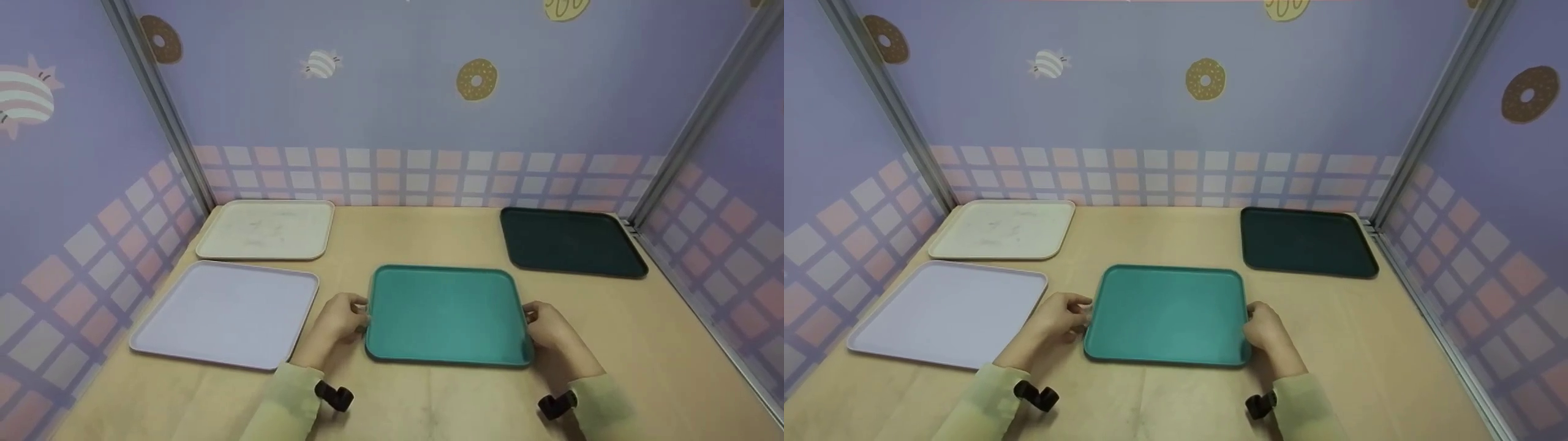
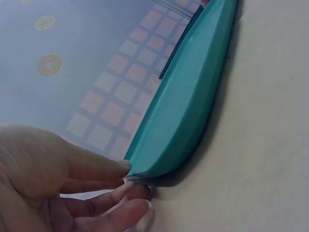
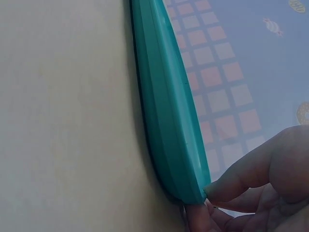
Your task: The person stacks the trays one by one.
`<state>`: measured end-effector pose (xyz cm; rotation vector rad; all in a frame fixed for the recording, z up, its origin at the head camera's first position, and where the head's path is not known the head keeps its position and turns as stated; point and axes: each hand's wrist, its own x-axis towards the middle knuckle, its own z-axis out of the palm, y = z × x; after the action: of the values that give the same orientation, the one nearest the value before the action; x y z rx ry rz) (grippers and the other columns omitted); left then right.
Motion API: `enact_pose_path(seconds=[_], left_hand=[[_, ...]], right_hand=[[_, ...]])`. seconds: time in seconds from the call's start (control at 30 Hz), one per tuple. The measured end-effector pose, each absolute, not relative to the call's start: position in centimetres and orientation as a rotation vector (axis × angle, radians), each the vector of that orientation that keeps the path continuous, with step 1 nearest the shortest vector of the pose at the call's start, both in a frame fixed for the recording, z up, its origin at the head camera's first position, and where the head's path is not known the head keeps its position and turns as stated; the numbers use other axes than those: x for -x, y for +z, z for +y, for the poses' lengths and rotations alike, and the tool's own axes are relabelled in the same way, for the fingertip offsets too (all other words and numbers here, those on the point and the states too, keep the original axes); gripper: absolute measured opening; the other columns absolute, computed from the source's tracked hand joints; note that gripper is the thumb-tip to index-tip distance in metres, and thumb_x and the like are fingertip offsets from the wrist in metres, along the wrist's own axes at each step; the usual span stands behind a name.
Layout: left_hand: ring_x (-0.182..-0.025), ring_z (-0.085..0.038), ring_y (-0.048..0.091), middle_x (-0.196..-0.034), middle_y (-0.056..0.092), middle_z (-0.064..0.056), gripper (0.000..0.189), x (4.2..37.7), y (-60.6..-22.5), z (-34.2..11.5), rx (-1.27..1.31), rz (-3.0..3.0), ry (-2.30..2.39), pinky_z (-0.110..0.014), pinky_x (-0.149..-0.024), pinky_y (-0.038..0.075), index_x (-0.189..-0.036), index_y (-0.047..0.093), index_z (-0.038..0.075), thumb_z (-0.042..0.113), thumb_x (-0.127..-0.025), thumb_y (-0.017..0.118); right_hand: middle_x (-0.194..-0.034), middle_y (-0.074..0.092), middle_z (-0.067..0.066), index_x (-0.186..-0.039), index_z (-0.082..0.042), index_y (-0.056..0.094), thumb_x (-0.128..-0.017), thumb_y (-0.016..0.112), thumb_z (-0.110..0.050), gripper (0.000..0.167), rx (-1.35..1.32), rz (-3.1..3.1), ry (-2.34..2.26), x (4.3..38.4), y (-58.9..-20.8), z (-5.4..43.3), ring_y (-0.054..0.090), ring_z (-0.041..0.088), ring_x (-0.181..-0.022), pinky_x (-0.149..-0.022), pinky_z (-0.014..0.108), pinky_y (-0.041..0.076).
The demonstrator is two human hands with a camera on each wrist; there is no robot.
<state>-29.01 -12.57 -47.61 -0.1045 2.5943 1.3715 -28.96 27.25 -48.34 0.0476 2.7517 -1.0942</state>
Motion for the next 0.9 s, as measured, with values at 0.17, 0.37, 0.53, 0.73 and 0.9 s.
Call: enact_pose_path(seconds=[0.17, 0.37, 0.53, 0.73, 0.9], left_hand=[[-0.08, -0.022, 0.071, -0.109, 0.07, -0.017, 0.043, 29.0, -46.5, -14.3, 0.089, 2.618, 1.341, -0.03, -0.06, 0.059, -0.139, 0.059, -0.002, 0.013, -0.1, 0.065], [-0.101, -0.035, 0.072, -0.121, 0.067, -0.026, 0.045, 28.6, -44.6, -18.6, 0.137, 2.65, 1.365, -0.037, -0.072, 0.064, -0.142, 0.054, -0.005, 0.018, -0.104, 0.059], [-0.104, -0.039, 0.069, -0.126, 0.062, -0.034, 0.046, 28.1, -43.7, -23.8, 0.212, 2.742, 1.323, -0.034, -0.068, 0.064, -0.141, 0.053, -0.01, 0.017, -0.104, 0.056], [-0.108, -0.045, 0.066, -0.134, 0.058, -0.037, 0.048, 27.3, -42.8, -30.7, 0.36, 2.931, 1.123, -0.047, -0.091, 0.058, -0.141, 0.053, -0.009, 0.021, -0.104, 0.05], [-0.126, -0.053, 0.053, -0.14, 0.055, -0.035, 0.051, 26.9, -42.8, -35.6, 0.566, 2.976, 1.08, -0.061, -0.105, 0.045, -0.145, 0.049, -0.007, 0.022, -0.104, 0.044]], right_hand=[[-0.117, 0.061, 0.031, -0.138, 0.02, 0.046, -0.084, 0.047, 0.008, 0.055, -0.043, 2.732, -1.118, 28.9, -48.5, 27.4, 0.06, 0.033, -0.1, -0.078, 0.038, 0.055], [-0.112, 0.061, 0.029, -0.137, 0.021, 0.046, -0.082, 0.045, 0.012, 0.056, -0.055, 2.728, -1.155, 28.7, -48.4, 27.3, 0.059, 0.026, -0.087, -0.062, 0.03, 0.05], [-0.121, 0.059, 0.037, -0.139, 0.019, 0.046, -0.086, 0.048, 0.008, 0.054, -0.028, 2.912, -0.994, 28.4, -47.9, 25.8, 0.062, 0.045, -0.107, -0.087, 0.05, 0.057], [-0.13, 0.055, 0.033, -0.138, 0.008, 0.055, -0.097, 0.06, -0.001, 0.043, 0.117, 3.06, -1.108, 27.9, -47.4, 21.2, 0.055, 0.049, -0.121, -0.099, 0.059, 0.051], [-0.125, 0.062, 0.021, -0.134, 0.001, 0.061, -0.098, 0.063, -0.001, 0.036, 0.294, 2.949, -1.338, 27.7, -47.2, 16.4, 0.062, 0.038, -0.115, -0.097, 0.052, 0.054]])
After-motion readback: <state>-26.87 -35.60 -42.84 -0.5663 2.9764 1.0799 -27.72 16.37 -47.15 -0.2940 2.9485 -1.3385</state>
